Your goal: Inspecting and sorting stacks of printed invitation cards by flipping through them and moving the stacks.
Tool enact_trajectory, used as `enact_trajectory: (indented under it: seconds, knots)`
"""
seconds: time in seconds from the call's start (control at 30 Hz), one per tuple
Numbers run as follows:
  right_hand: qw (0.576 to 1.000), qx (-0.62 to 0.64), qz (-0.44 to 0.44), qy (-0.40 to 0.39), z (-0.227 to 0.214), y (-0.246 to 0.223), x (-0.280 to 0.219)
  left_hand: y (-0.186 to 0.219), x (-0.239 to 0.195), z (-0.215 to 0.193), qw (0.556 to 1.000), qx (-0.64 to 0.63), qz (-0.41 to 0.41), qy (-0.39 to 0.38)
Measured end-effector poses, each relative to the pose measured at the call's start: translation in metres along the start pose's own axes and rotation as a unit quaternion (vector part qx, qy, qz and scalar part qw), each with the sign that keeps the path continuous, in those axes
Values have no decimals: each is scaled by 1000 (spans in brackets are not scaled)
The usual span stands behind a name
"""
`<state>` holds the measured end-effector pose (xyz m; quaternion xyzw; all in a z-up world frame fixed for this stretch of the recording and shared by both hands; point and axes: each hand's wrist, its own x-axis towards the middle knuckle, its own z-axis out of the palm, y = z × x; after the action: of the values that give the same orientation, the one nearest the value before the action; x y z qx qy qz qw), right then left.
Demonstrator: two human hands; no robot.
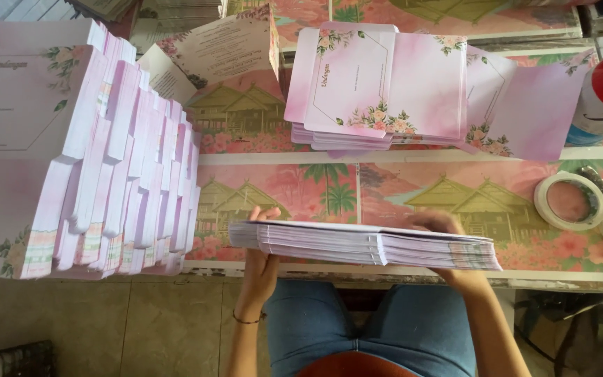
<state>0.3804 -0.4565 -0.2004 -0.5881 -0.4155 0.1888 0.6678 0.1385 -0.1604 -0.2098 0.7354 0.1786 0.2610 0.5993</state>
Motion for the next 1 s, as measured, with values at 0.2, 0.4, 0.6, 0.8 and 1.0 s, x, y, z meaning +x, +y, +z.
enact_trajectory:
  seconds: [0.2, 0.4, 0.6, 0.8, 1.0]
  knots:
    - [985, -164, 58, -10, -11, 12, -11, -8, -8, -29, 966, 204, -17, -157]
    - [952, -281, 123, 1, -14, 28, -33, -39, -27, -28, 989, 110, -86, -39]
    - [903, -37, 352, 243, 54, -16, -21, -4, -58, -21, 963, -180, -49, 196]
    - [849, 36, 489, 196, 93, -37, -4, 14, -79, 2, 807, -569, 3, 161]
    - [856, -365, 358, 75, 65, -22, -6, 23, -81, 20, 905, -19, -283, 316]
